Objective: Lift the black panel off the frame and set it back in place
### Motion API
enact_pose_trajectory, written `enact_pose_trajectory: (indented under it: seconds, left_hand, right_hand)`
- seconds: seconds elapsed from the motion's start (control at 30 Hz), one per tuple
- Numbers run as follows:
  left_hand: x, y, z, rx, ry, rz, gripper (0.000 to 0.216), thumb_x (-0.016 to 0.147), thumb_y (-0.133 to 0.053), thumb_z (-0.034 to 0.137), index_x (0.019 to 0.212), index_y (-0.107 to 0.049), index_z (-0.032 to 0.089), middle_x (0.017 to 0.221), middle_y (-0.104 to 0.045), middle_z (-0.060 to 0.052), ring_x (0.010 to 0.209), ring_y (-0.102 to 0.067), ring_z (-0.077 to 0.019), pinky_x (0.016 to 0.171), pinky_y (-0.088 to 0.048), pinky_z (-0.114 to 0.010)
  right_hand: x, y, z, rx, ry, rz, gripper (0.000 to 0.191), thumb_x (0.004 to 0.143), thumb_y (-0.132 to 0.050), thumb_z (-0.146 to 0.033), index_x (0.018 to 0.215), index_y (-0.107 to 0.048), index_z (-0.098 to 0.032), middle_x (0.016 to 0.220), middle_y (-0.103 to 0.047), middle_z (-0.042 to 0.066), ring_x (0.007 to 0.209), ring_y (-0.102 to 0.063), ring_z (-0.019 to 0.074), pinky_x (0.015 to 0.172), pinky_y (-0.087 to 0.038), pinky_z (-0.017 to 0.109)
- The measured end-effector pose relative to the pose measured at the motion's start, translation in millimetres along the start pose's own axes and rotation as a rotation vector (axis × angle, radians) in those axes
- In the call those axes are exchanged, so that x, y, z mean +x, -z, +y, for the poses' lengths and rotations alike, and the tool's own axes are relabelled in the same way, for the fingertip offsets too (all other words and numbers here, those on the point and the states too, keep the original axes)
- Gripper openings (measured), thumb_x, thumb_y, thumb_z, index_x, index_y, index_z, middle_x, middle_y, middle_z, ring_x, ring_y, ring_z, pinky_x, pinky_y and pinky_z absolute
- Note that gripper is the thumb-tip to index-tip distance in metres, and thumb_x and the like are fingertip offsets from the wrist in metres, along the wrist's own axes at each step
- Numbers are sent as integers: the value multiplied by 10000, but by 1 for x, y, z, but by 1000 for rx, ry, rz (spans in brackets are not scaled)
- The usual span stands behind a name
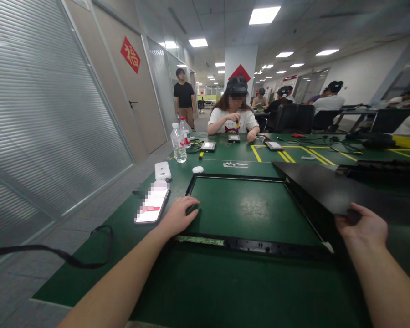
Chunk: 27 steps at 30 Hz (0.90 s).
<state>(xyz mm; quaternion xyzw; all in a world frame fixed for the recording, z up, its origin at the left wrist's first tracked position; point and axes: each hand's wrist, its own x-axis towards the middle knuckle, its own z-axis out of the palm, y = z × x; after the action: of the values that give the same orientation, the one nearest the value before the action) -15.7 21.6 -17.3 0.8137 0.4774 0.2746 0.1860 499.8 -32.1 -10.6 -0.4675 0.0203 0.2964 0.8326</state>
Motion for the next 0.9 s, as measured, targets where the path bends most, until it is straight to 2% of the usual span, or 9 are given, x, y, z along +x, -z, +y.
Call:
enact_pose_trajectory:
  seconds: [0.03, 0.13, 0.3, 0.47, 0.6, 0.73, 0.9]
  left_hand:
    - [0, 0, 0, 6, -4, 4, 330, 926, -617, 366, 1131, -816, 201, 1291, -801, -164, 1246, -715, -379, 1169, -496, -583]
    - [0, 0, 1, 28, -9, 10, 330, 933, -610, 362, 1136, -812, 198, 1282, -804, -157, 1241, -717, -367, 1158, -508, -570]
    - [-1, 1, 1, 40, -14, 25, 317, 948, -604, 354, 1149, -808, 219, 1278, -805, -129, 1242, -723, -339, 1159, -519, -537]
    - [-2, 2, 8, 30, 11, 25, 340, 954, -605, 343, 1196, -798, 202, 1319, -788, -143, 1276, -710, -343, 1164, -522, -530]
    - [-4, 4, 20, -52, 11, 23, 334, 942, -624, 335, 1202, -800, 220, 1337, -783, -126, 1287, -705, -346, 1175, -516, -528]
    - [-3, 4, 23, -250, 70, 109, 298, 887, -715, 351, 1144, -819, 241, 1314, -789, -119, 1277, -709, -365, 1189, -505, -533]
    - [3, -3, 17, -793, 339, 262, 365, 845, -798, 345, 1171, -776, 183, 1297, -790, -168, 1242, -736, -348, 1168, -524, -542]
  right_hand:
    - [-8, -4, -3, 24, -23, 65, 307, 739, -520, 87, 845, -570, -197, 901, -634, 2, 675, -640, 87, 620, -589, 196]
    - [-32, -16, -10, 52, -43, 118, 279, 765, -516, 89, 815, -580, -177, 863, -633, 6, 683, -654, 94, 610, -589, 197]
    - [-53, -24, -16, 28, -22, 42, 269, 747, -531, 88, 778, -562, -177, 819, -601, -4, 664, -618, 99, 570, -562, 205]
    - [-70, -29, -15, 60, 1, -42, 273, 694, -545, 59, 822, -597, -177, 832, -626, 3, 734, -635, 137, 683, -611, 295]
    - [-84, -32, -11, 63, 24, -124, 279, 655, -551, 17, 845, -604, -181, 881, -653, 18, 744, -622, 145, 727, -606, 319]
    - [-87, -31, -7, 38, -31, -160, 243, 672, -559, -15, 836, -600, -189, 860, -659, 26, 739, -615, 155, 829, -616, 371]
    - [-82, -26, -6, -21, -67, -176, 263, 650, -606, -66, 876, -633, -197, 928, -732, 57, 802, -677, 203, 854, -624, 421]
